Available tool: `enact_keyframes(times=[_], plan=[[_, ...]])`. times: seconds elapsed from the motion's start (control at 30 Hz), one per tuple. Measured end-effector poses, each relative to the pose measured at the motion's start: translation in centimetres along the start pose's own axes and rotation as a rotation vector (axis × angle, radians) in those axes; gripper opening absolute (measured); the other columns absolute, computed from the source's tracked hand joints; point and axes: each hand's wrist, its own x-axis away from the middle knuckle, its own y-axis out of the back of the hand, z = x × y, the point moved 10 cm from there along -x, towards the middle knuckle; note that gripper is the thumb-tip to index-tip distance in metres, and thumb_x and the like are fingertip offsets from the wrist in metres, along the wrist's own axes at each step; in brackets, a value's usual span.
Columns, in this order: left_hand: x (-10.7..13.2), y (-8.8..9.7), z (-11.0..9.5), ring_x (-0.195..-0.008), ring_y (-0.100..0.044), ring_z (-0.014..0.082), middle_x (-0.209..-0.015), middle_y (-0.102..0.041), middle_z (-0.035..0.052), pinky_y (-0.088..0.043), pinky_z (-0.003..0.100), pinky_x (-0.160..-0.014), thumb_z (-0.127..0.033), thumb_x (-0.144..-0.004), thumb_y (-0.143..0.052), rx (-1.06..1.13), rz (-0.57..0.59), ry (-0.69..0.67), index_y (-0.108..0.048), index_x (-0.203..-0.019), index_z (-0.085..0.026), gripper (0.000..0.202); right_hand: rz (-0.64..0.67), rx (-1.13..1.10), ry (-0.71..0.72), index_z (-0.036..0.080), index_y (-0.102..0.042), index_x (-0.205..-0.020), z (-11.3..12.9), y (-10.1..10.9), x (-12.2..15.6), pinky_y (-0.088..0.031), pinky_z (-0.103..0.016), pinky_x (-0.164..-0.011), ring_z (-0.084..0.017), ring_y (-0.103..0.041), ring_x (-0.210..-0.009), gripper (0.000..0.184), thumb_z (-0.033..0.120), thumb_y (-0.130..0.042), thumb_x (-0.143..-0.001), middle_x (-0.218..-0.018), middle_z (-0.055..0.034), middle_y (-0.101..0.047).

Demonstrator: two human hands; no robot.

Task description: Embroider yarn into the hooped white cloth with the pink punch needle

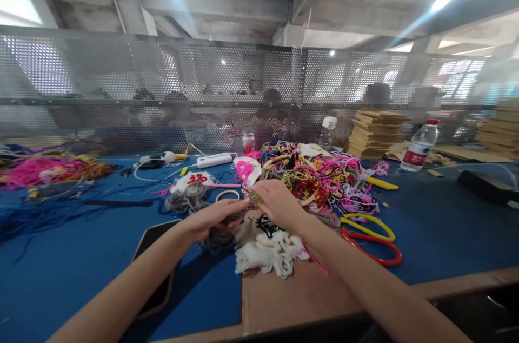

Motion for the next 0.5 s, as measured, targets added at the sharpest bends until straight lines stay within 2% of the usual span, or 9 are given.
enact_keyframes(times=[0.07,0.13,0.23,0.3,0.37,0.43,0.5], plan=[[0.2,0.3,-0.4,-0.038,-0.017,0.0044,-0.045,-0.032,-0.0075,-0.007,0.023,-0.039,-0.052,-0.071,-0.054,-0.04,0.003,-0.025,-0.05,-0.07,-0.017,0.035,0.032,0.035,-0.071,0.014,-0.053,-0.108,-2.5,-0.6,0.3,-0.03,-0.033,-0.088,-0.019,-0.046,-0.097,0.029,0.014,-0.045,-0.08,-0.103,-0.0084,-0.058],[0.1,0.8,-0.4,-0.038,-0.015,0.0045,-0.044,-0.032,-0.0076,-0.007,0.023,-0.039,-0.051,-0.071,-0.055,-0.06,0.004,-0.035,-0.051,-0.07,-0.017,0.034,0.093,0.084,-0.13,0.015,-0.059,-0.094,-4.8,-1.3,0.6,-0.031,-0.033,-0.085,-0.019,-0.05,-0.09,0.021,0.011,-0.044,-0.08,-0.09,-0.0073,-0.062],[-0.2,2.6,0.0,-0.038,-0.013,0.0044,-0.043,-0.031,-0.0083,-0.006,0.022,-0.04,-0.052,-0.07,-0.055,-0.016,-0.069,-0.023,-0.057,-0.08,-0.017,0.037,0.125,0.098,-0.185,0.016,-0.062,-0.085,-6.9,-1.3,1.1,-0.03,-0.034,-0.085,-0.019,-0.052,-0.086,0.017,0.011,-0.048,-0.076,-0.084,-0.0067,-0.063],[-0.4,3.9,0.2,-0.037,-0.013,0.004,-0.043,-0.028,-0.0089,-0.005,0.021,-0.04,-0.052,-0.069,-0.057,0.055,-0.155,-0.027,-0.059,-0.084,-0.016,0.039,0.088,0.024,-0.171,0.015,-0.061,-0.092,-6.5,-0.8,1.0,-0.03,-0.033,-0.086,-0.019,-0.052,-0.089,0.019,0.017,-0.049,-0.078,-0.09,-0.0071,-0.064],[-0.5,4.6,0.1,-0.037,-0.011,0.0033,-0.043,-0.025,-0.0096,-0.003,0.02,-0.039,-0.05,-0.068,-0.059,0.143,-0.211,-0.046,-0.058,-0.079,-0.016,0.036,0.062,-0.102,-0.129,0.016,-0.057,-0.105,-5.1,-0.6,0.8,-0.032,-0.032,-0.084,-0.019,-0.052,-0.091,0.029,0.027,-0.05,-0.08,-0.098,-0.0078,-0.062],[-0.5,4.7,-0.2,-0.037,-0.009,0.0029,-0.043,-0.021,-0.01,-0.003,0.02,-0.038,-0.049,-0.07,-0.057,0.227,-0.213,-0.077,-0.053,-0.07,-0.016,0.034,0.069,-0.222,-0.108,0.016,-0.051,-0.115,-3.5,-1.1,0.5,-0.035,-0.029,-0.079,-0.019,-0.052,-0.089,0.041,0.033,-0.053,-0.078,-0.102,-0.008,-0.061],[-0.4,4.4,-0.7,-0.036,-0.009,0.0027,-0.043,-0.02,-0.01,-0.003,0.02,-0.037,-0.05,-0.073,-0.054,0.275,-0.189,-0.113,-0.047,-0.063,-0.016,0.036,0.101,-0.269,-0.096,0.018,-0.054,-0.111,-2.2,-2.0,0.2,-0.035,-0.027,-0.075,-0.018,-0.053,-0.084,0.038,0.03,-0.057,-0.076,-0.096,-0.0062,-0.063]])
